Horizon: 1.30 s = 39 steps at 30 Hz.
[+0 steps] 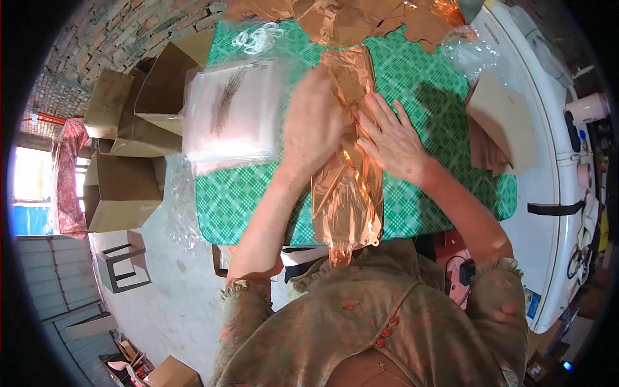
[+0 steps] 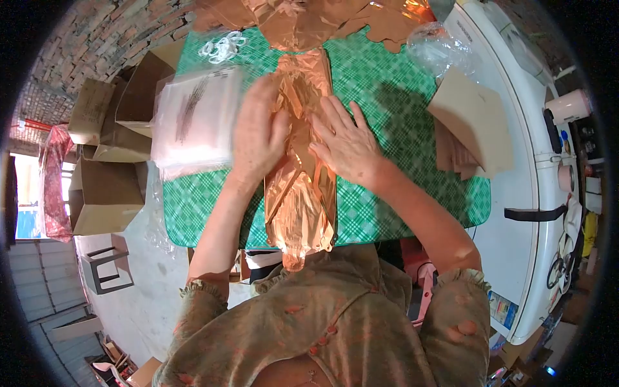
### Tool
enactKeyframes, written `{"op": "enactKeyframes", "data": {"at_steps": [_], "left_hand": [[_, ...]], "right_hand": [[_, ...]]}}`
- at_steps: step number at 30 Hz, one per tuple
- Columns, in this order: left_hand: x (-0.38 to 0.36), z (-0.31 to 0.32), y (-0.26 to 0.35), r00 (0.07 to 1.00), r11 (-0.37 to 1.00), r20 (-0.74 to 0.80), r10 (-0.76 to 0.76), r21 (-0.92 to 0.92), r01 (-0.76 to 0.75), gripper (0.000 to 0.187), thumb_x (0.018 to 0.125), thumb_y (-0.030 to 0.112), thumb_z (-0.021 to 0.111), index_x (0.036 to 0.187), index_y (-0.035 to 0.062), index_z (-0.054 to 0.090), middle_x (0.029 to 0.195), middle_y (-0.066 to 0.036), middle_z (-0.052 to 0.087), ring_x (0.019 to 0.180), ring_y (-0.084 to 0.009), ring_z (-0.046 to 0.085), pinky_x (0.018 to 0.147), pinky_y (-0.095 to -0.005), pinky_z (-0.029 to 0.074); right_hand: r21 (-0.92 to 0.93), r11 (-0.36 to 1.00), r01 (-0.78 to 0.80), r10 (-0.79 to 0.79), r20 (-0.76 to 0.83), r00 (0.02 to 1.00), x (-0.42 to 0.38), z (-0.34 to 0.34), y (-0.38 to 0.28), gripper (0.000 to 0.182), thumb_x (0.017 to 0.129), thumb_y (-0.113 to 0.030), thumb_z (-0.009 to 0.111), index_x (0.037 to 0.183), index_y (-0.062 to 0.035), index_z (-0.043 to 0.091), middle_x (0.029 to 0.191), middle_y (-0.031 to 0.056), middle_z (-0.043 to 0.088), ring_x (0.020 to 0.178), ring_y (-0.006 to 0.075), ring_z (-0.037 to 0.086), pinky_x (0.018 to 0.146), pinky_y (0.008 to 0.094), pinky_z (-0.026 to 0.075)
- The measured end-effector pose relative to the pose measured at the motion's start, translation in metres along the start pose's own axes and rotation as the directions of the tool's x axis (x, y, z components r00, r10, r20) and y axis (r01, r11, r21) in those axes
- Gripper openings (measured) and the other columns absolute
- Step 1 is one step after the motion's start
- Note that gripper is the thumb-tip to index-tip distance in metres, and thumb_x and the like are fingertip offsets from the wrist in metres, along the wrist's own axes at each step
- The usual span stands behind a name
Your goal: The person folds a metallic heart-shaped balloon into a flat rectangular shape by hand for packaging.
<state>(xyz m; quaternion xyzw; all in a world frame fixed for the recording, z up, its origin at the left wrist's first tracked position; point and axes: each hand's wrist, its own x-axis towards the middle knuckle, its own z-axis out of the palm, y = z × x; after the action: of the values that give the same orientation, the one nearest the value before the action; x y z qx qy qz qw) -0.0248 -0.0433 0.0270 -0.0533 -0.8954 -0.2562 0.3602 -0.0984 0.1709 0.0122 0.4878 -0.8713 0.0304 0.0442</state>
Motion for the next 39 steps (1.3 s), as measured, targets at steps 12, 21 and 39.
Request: {"op": "enactKeyframes", "data": {"at_steps": [12,21,39], "left_hand": [[-0.025,0.025,0.004,0.931,0.982,0.35,0.106,0.11,-0.153,0.062,0.109,0.032,0.053,0.156,-0.0087,0.046,0.165,-0.026,0.044,0.155,-0.0416,0.039,0.129,-0.0532,0.028],[-0.026,0.026,0.007,0.93,0.965,0.347,0.122,0.178,-0.193,0.063,0.103,0.031,0.059,0.15,-0.0107,0.052,0.159,-0.029,0.049,0.151,-0.0431,0.042,0.128,-0.0523,0.029],[-0.025,0.026,0.009,0.912,0.96,0.405,0.069,0.221,-0.171,0.061,0.109,0.032,0.05,0.156,-0.0073,0.047,0.164,-0.027,0.044,0.156,-0.0396,0.038,0.131,-0.0513,0.026]], "right_hand": [[0.015,1.0,-0.01,0.01,0.009,1.0,0.0,0.006,0.003,0.073,0.111,-0.043,0.041,0.168,0.0003,0.029,0.178,0.0199,0.02,0.167,0.0314,0.01,0.134,0.0566,0.004],[0.022,0.998,-0.065,0.064,0.009,0.998,0.023,0.003,0.028,0.07,0.11,-0.033,0.042,0.167,0.0035,0.027,0.177,0.0171,0.024,0.166,0.0299,0.016,0.134,0.0551,0.004],[-0.119,0.991,-0.057,0.041,-0.136,0.99,0.085,0.028,0.075,0.067,0.114,-0.042,0.034,0.169,-0.0039,0.029,0.178,0.0101,0.027,0.166,0.0253,0.019,0.133,0.0573,0.008]]}}
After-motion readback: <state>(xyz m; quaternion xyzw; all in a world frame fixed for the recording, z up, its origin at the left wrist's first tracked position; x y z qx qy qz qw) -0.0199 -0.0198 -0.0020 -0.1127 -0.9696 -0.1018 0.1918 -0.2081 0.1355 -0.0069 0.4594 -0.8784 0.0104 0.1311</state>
